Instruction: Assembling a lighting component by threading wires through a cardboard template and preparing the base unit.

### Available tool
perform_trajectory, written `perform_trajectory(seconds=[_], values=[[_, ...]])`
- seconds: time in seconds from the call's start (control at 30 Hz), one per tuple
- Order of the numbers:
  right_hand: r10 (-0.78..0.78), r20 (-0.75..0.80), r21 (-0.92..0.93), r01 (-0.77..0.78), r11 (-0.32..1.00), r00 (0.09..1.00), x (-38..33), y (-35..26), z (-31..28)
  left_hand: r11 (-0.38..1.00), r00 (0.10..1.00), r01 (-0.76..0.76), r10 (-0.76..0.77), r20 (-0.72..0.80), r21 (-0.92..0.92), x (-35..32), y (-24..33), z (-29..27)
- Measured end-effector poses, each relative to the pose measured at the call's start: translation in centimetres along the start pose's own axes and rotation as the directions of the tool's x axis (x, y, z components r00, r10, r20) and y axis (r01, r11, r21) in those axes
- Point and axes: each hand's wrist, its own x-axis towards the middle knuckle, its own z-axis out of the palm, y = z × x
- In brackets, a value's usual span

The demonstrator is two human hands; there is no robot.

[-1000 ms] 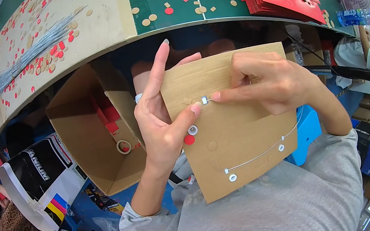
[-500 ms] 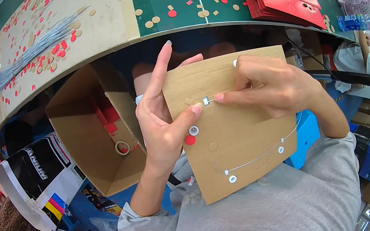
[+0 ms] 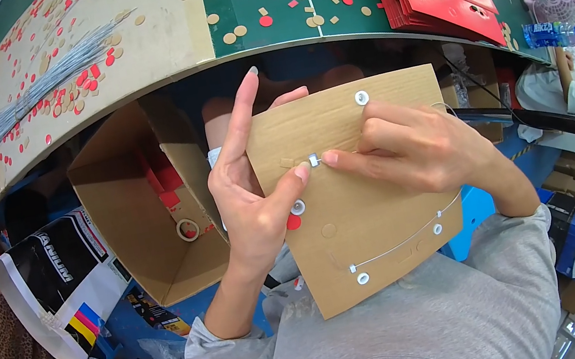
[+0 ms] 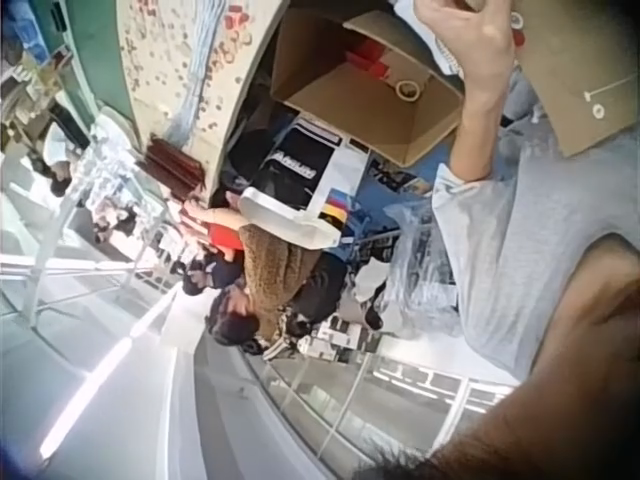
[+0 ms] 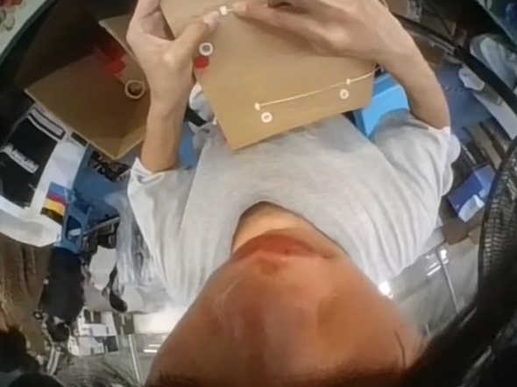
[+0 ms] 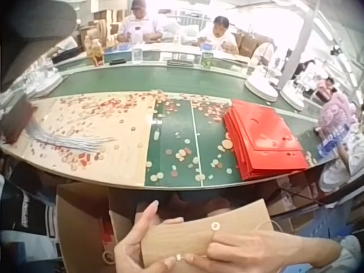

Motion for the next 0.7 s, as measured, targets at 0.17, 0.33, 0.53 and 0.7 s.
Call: perform_trajectory(seconds=[0.17,0.33,0.53,0.7], values=[[-0.019,-0.031,-0.03,0.018,0.999,0.999,0.4,-0.1,0.4,0.997,0.999,0.025,-0.023,0.024,-0.079,0.1,0.1,-0.1],[-0.066,-0.078,-0.064,0.061,0.996,0.995,0.7,-0.4,0.8,0.996,0.999,0.049,-0.049,-0.004,-0.073,0.0,0.3,0.4],[-0.057,-0.119,-0.042,0.052,0.998,0.991,-0.3,0.3,0.5,0.997,0.998,0.051,-0.05,0.026,-0.064,0.0,0.1,0.0],[-0.084,-0.118,-0.169,0.063,0.984,0.989,0.7,-0.6,0.9,0.996,0.997,-0.011,0.018,0.08,-0.087,0.5,-0.2,0.3]])
